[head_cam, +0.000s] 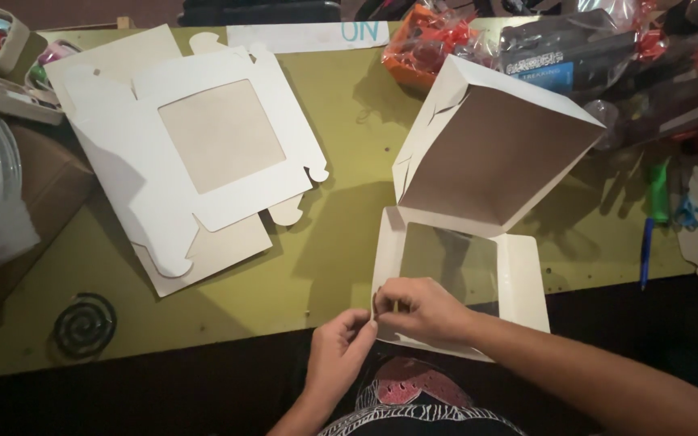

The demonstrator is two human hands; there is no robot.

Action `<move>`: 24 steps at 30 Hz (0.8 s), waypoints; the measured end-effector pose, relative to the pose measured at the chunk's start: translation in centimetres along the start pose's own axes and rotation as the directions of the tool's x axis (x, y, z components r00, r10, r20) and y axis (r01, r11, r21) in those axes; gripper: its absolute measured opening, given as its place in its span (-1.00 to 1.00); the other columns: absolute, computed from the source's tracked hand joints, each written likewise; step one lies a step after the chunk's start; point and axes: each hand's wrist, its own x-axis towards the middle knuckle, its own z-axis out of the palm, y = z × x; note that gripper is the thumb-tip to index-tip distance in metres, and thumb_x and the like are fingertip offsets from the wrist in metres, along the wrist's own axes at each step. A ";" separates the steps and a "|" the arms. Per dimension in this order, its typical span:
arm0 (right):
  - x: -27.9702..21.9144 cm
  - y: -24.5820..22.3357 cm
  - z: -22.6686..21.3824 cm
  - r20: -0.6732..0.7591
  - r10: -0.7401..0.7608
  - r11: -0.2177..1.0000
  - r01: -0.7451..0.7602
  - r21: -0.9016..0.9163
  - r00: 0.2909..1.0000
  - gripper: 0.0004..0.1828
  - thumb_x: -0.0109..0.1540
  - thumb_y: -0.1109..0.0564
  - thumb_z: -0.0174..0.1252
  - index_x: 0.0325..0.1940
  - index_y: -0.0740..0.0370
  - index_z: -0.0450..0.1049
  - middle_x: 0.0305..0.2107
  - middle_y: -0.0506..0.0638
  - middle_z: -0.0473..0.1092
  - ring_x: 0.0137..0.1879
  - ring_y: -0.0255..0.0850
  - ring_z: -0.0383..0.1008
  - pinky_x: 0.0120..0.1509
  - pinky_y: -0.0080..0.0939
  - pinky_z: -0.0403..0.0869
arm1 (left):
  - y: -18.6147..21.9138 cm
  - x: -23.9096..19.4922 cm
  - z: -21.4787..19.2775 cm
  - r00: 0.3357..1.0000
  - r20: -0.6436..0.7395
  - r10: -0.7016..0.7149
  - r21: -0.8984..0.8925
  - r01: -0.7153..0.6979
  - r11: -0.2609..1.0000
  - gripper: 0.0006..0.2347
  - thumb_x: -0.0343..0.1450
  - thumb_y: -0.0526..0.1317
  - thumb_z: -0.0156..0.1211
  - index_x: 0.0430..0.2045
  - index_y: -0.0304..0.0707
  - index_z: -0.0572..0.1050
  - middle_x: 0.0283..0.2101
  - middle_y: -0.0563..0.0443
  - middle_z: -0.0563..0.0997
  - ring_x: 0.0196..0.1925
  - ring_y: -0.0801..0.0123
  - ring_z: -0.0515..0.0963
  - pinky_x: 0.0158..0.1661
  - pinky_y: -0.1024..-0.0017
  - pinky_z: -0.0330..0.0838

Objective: Assembling a cardboard gift box by folding and tucking tabs, then placing a mug inside

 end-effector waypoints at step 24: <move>-0.4 -2.2 1.0 0.105 0.302 0.859 -0.318 0.402 0.948 -0.85 0.31 0.20 0.25 -0.34 0.22 0.46 -0.51 0.02 0.49 -0.55 -0.30 0.52 -0.53 -0.39 0.54 | -0.5 1.2 -0.6 0.993 -0.110 0.046 0.067 -0.039 0.997 -0.88 0.40 -0.22 0.23 -0.55 -0.20 0.57 -0.57 0.16 0.60 -0.52 0.59 0.50 -0.44 0.53 0.40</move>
